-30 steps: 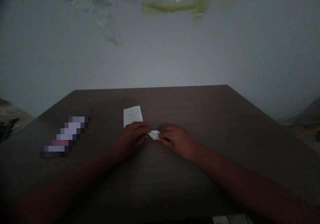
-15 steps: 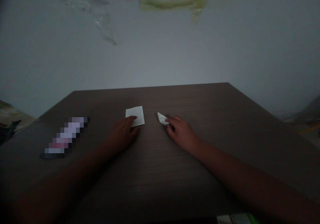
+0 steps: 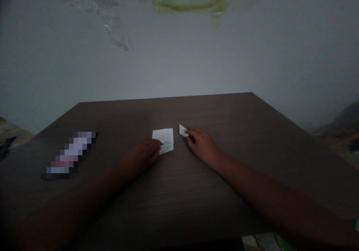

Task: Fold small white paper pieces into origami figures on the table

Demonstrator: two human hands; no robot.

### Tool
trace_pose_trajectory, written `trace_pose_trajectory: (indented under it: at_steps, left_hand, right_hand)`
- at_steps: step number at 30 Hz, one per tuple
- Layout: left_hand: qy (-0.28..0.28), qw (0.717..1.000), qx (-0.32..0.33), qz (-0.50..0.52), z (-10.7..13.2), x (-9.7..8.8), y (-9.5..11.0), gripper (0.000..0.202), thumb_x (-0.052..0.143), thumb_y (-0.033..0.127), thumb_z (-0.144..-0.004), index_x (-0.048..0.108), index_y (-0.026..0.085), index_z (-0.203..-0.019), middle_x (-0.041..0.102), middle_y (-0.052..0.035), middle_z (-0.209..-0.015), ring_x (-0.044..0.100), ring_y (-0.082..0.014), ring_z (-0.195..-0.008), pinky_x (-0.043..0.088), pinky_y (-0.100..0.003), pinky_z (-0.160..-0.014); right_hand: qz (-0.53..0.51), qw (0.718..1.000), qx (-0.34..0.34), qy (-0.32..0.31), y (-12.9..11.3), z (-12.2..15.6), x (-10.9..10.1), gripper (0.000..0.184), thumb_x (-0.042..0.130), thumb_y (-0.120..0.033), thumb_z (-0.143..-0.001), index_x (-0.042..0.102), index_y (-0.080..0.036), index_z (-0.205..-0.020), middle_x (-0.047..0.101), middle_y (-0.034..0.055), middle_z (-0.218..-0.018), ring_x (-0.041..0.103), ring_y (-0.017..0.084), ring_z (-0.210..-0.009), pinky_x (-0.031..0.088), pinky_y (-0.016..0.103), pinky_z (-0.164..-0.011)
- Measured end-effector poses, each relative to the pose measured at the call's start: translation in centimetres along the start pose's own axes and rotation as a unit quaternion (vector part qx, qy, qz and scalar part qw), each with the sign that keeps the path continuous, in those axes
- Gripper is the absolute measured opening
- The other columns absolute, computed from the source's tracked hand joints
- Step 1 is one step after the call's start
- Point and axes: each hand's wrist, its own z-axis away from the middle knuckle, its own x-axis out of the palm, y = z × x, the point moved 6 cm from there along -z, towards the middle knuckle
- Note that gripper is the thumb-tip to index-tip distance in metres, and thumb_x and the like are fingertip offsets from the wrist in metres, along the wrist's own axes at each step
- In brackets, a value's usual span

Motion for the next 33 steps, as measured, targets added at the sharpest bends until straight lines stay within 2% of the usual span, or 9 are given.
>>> trace_pose_trajectory:
  at_steps: [6,10,14,17,20,23,27,30,33]
  left_hand:
    - [0.035,0.999,-0.026,0.015,0.2,-0.4,-0.4,0.024,0.061,0.018,-0.101,0.077,0.026,-0.115,0.084,-0.0105,-0.117,0.079,-0.0310,-0.109,0.069,-0.043,-0.097]
    - [0.062,0.997,-0.037,0.015,0.2,-0.9,-0.7,0.020,0.061,0.018,-0.100,0.074,0.028,-0.111,0.083,-0.0100,-0.114,0.078,-0.0313,-0.107,0.068,-0.044,-0.095]
    - [0.085,0.996,-0.033,0.017,0.3,-1.8,-0.1,0.016,0.062,0.018,-0.104,0.074,0.027,-0.111,0.082,-0.0092,-0.116,0.077,-0.0301,-0.111,0.066,-0.046,-0.102]
    - [0.108,0.994,-0.012,0.021,0.5,-2.5,0.8,0.019,0.059,0.016,-0.108,0.075,0.025,-0.114,0.082,-0.0096,-0.119,0.077,-0.0296,-0.114,0.065,-0.047,-0.105]
    - [0.134,0.990,0.034,0.027,0.8,-2.9,1.7,0.021,0.057,0.016,-0.112,0.076,0.022,-0.118,0.082,-0.0103,-0.120,0.078,-0.0285,-0.114,0.065,-0.047,-0.104]
    - [0.142,0.987,0.061,0.035,0.9,-2.6,1.9,0.018,0.059,0.020,-0.115,0.076,0.023,-0.119,0.082,-0.0097,-0.119,0.079,-0.0268,-0.113,0.066,-0.045,-0.105]
    - [0.131,0.990,0.018,0.039,0.9,-1.6,0.6,0.029,0.068,0.030,-0.113,0.069,0.021,-0.141,0.079,-0.0148,-0.140,0.075,-0.0320,-0.135,0.064,-0.051,-0.118]
    - [0.089,0.995,-0.006,0.033,0.8,-0.8,-0.1,0.047,0.075,0.033,-0.108,0.065,0.019,-0.151,0.074,-0.0178,-0.153,0.072,-0.0365,-0.144,0.061,-0.057,-0.124]
    - [0.030,0.999,-0.005,0.020,0.6,-0.3,-0.1,0.046,0.078,0.029,-0.103,0.072,0.019,-0.147,0.076,-0.0166,-0.155,0.072,-0.0379,-0.144,0.060,-0.057,-0.127]
  right_hand:
    - [0.011,0.999,-0.001,-0.041,-0.4,-0.1,0.4,0.036,0.067,-0.018,-0.105,0.082,-0.026,-0.137,0.085,0.0109,-0.118,0.082,0.031,-0.104,0.067,0.049,-0.096]
    - [0.001,1.000,-0.030,0.007,-1.6,0.1,-0.5,0.039,0.065,-0.019,-0.107,0.077,-0.028,-0.143,0.082,0.0119,-0.125,0.080,0.030,-0.111,0.068,0.050,-0.101]
    - [-0.002,0.990,-0.140,0.031,-4.8,1.0,-1.6,0.032,0.063,-0.022,-0.112,0.077,-0.029,-0.140,0.078,0.0140,-0.136,0.074,0.033,-0.128,0.064,0.058,-0.112]
    - [0.004,0.972,-0.237,0.001,-7.0,2.0,-1.6,0.026,0.066,-0.020,-0.111,0.081,-0.028,-0.131,0.071,0.0165,-0.155,0.065,0.038,-0.145,0.059,0.065,-0.119]
    - [0.016,0.963,-0.269,-0.031,-7.8,2.4,-1.2,0.029,0.065,-0.016,-0.111,0.082,-0.027,-0.131,0.069,0.0157,-0.164,0.060,0.038,-0.154,0.058,0.065,-0.122]
    - [0.016,0.960,-0.278,-0.026,-7.8,2.2,-1.3,0.040,0.059,-0.012,-0.112,0.077,-0.027,-0.144,0.079,0.0127,-0.149,0.069,0.033,-0.145,0.061,0.059,-0.120]
    - [-0.017,0.949,-0.312,0.051,-8.4,2.2,-3.2,0.045,0.062,-0.008,-0.111,0.071,-0.027,-0.151,0.085,0.0095,-0.129,0.079,0.027,-0.122,0.067,0.050,-0.108]
    - [-0.026,0.940,-0.332,0.077,-9.1,2.3,-4.2,0.043,0.064,-0.006,-0.109,0.071,-0.025,-0.147,0.085,0.0095,-0.121,0.080,0.026,-0.112,0.068,0.047,-0.101]
    - [-0.036,0.928,-0.361,0.082,-9.9,2.5,-4.4,0.036,0.062,-0.006,-0.110,0.073,-0.020,-0.142,0.085,0.0098,-0.114,0.081,0.025,-0.106,0.069,0.046,-0.098]
